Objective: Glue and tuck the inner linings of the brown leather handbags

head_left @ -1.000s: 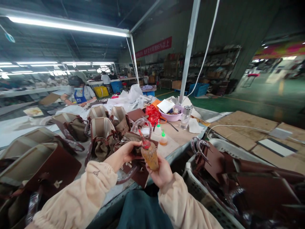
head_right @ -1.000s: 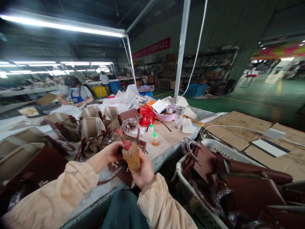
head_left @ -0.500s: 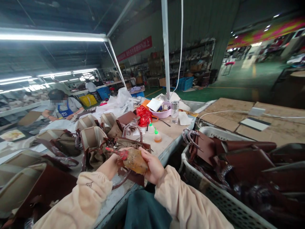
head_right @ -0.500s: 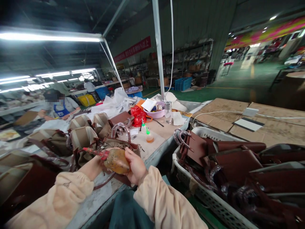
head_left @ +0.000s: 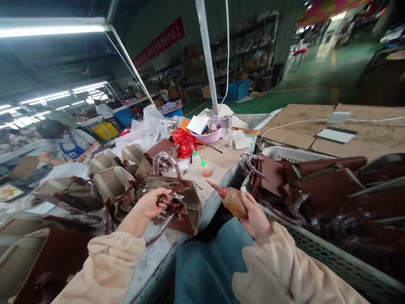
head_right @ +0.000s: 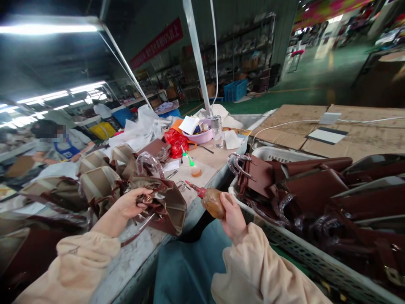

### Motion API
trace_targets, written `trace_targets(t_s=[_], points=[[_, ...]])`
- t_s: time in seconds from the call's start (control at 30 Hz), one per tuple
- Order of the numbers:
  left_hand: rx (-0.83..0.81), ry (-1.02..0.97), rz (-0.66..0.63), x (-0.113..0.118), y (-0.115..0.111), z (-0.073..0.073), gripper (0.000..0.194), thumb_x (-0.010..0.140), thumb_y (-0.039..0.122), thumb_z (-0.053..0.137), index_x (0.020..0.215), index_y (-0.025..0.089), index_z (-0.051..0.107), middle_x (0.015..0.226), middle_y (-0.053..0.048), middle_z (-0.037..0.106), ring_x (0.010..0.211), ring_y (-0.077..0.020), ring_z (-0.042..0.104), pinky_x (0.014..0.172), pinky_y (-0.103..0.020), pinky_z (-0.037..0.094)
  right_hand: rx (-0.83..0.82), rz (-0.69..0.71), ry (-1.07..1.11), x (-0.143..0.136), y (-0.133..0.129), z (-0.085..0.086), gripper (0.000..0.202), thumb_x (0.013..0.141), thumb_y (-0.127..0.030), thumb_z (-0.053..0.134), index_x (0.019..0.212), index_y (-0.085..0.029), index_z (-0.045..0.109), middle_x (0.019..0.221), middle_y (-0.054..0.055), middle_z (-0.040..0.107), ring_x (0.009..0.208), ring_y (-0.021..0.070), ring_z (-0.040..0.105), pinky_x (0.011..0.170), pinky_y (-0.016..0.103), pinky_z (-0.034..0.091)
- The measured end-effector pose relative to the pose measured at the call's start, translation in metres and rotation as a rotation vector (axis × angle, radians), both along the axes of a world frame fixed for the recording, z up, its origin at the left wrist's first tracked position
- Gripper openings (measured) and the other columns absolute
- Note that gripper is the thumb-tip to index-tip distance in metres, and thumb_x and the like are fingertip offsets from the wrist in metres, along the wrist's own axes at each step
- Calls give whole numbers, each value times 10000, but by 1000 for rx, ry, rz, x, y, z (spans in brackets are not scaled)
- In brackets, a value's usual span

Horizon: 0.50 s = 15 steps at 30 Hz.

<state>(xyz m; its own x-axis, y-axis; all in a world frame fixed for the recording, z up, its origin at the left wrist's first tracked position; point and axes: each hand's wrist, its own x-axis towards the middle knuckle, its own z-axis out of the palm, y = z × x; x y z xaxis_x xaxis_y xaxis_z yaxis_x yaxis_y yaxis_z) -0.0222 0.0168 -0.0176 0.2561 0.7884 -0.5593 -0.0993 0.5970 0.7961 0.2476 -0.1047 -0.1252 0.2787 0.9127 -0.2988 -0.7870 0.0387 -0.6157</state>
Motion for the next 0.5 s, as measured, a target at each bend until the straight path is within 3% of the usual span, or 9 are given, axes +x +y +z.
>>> trace_targets(t_s=[0.07,0.17,0.3,0.5], points=[[7,20,1,2,3,0,71,643,46,571,627,101,530,519,-8,518,395,-54,421,290,-112,209,9,-75,-166,3,0,-11,337,680,-410,723,896,-229,539,820,-17,641,732,175,617,651,301,497],[4,41,13,6,7,1,86,639,43,556,621,113,509,503,2,498,385,-56,415,282,-112,209,36,-174,-579,4,1,-15,281,744,-407,658,914,-216,542,797,-15,596,715,152,565,653,280,463],[-16,48,23,9,9,4,89,648,37,539,642,118,504,509,3,503,381,-59,425,277,-113,220,140,-255,-1103,5,6,-2,190,808,-337,579,940,-204,547,861,14,580,770,165,545,690,290,443],[-20,64,13,11,10,7,85,660,39,515,675,121,497,513,-4,506,391,-65,434,264,-113,233,444,-340,-1480,5,23,21,110,835,-239,551,942,-214,540,822,27,571,752,170,545,694,301,446]])
